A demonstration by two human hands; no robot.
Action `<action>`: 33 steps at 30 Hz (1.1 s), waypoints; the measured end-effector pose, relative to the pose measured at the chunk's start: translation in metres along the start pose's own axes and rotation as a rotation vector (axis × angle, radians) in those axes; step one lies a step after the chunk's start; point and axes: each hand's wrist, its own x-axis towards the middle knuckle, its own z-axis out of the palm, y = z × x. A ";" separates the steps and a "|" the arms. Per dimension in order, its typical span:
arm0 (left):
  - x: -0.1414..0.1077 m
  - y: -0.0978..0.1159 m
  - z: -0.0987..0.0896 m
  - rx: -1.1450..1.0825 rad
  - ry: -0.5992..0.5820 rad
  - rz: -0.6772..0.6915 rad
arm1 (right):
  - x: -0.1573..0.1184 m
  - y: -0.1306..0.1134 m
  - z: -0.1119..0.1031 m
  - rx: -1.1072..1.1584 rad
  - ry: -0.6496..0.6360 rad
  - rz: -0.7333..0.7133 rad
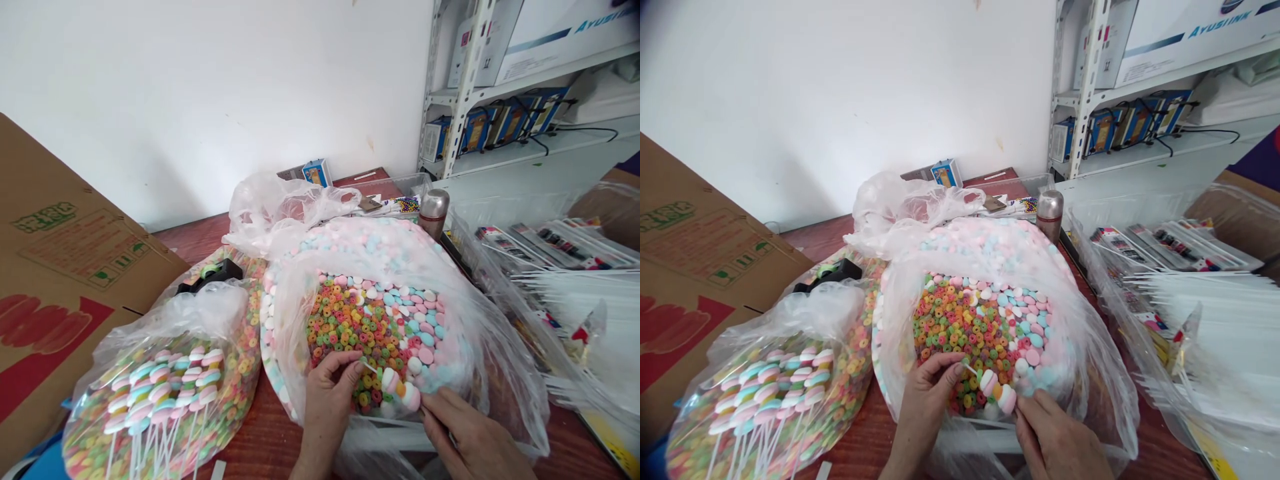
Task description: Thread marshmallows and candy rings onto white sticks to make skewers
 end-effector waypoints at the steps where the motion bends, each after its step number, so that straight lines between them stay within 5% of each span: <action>1: 0.000 -0.001 0.001 -0.012 -0.006 -0.005 | 0.000 0.000 0.000 0.001 0.005 0.003; 13: -0.022 -0.007 0.033 0.010 -0.092 0.246 | 0.002 -0.007 0.010 0.311 -0.028 0.143; 18: -0.011 0.010 0.050 -0.012 -0.119 0.285 | -0.001 0.018 0.006 0.517 0.159 0.358; 22: 0.008 0.023 0.073 0.366 -0.298 0.522 | -0.010 0.048 -0.011 0.548 0.271 0.492; 27: 0.018 0.018 0.091 0.878 -0.343 0.640 | -0.007 0.053 -0.025 0.401 0.299 0.455; 33: 0.010 0.005 0.088 0.837 -0.229 0.700 | 0.044 0.026 -0.023 -0.195 0.130 0.314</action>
